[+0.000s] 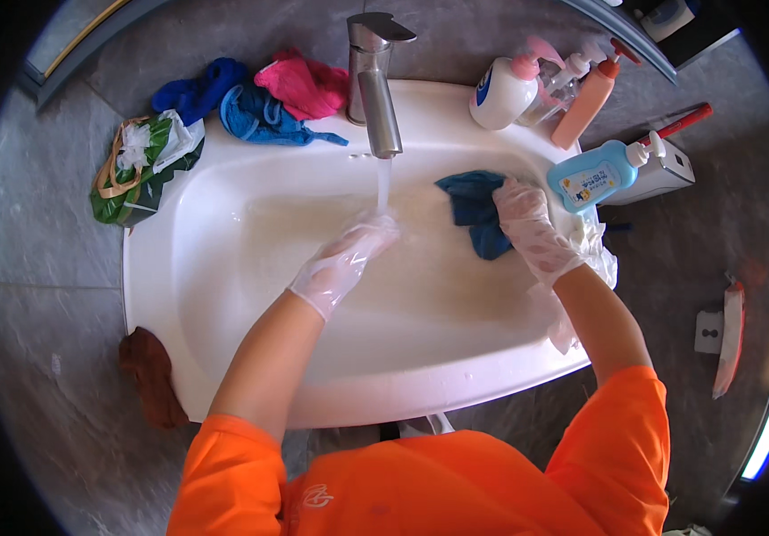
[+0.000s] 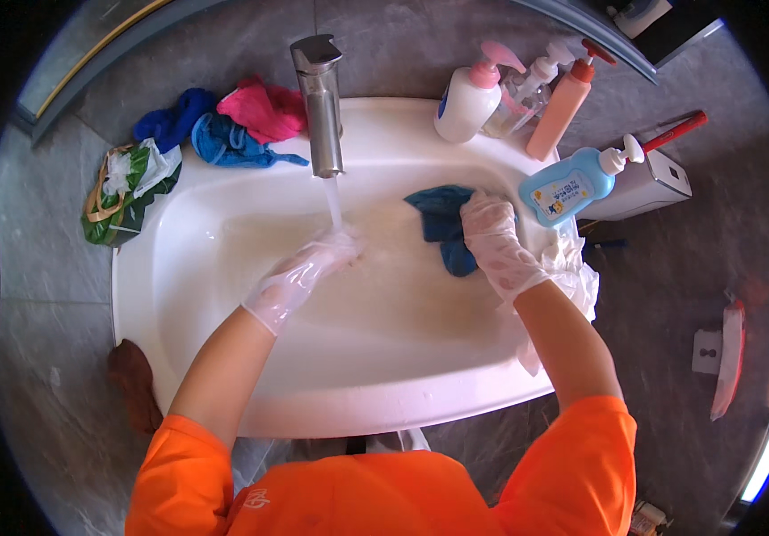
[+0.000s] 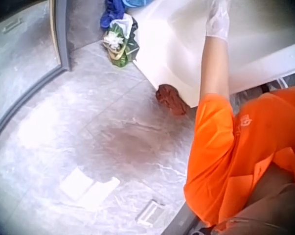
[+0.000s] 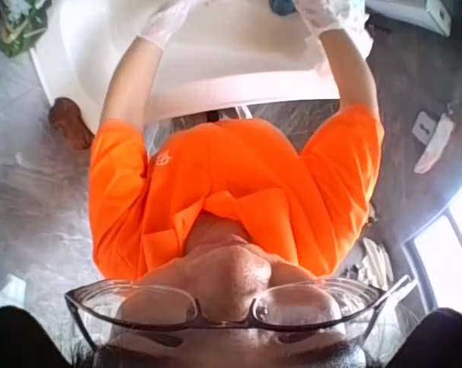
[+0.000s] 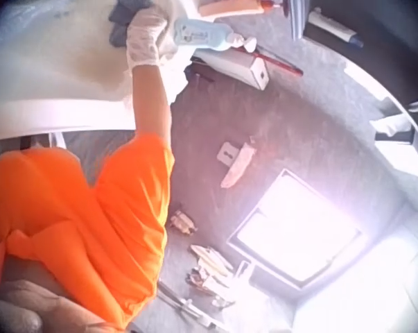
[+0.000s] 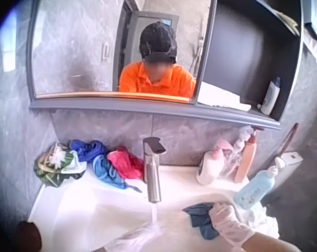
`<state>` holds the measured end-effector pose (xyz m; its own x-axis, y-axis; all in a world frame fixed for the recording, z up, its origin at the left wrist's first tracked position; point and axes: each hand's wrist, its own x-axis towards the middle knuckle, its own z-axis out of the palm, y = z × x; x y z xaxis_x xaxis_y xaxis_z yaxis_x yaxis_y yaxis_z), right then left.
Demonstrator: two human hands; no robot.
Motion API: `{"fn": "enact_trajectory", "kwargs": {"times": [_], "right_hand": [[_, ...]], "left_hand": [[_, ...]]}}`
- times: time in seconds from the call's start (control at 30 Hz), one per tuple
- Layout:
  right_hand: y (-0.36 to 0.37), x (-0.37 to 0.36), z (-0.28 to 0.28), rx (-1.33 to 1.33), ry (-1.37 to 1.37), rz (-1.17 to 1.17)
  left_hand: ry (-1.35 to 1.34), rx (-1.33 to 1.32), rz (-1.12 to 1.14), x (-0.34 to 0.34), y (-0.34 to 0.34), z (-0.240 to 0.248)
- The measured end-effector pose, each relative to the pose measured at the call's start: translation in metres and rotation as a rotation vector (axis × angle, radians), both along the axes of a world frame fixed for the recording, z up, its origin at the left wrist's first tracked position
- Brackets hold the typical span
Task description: Washing and rinsing cleaning cloths in a bathroom sink.
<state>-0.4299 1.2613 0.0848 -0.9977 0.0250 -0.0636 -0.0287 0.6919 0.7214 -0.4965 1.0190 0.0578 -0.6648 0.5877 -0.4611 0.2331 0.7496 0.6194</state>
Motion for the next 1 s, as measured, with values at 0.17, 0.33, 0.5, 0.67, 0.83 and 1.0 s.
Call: {"fn": "enact_trajectory", "kwargs": {"times": [0.17, 0.33, 0.5, 0.67, 0.83, 1.0], "right_hand": [[0.053, 0.076, -0.034, -0.561, -0.441, 0.07], [-0.06, 0.055, 0.031, -0.918, -0.998, -0.566], [-0.115, 0.042, -0.009, -1.11, -1.229, 0.256], [-0.239, 0.02, 0.002, -1.385, -1.172, -0.082], [-0.293, -0.004, -0.063, -1.363, -0.606, 0.248], [-0.266, -0.032, -0.084, -1.055, -0.03, 0.628]], "left_hand": [[-0.061, -0.133, 0.089, -0.003, 0.001, 0.019], [0.126, -0.08, 0.339, -0.019, -0.072, -0.009], [-0.083, -0.045, 0.395, -0.026, -0.12, 0.085], [-0.012, 0.044, 0.56, -0.025, -0.176, 0.088], [0.042, -0.028, 0.569, -0.01, -0.177, 0.099], [0.256, -0.278, 0.188, 0.003, -0.197, 0.011]]}}
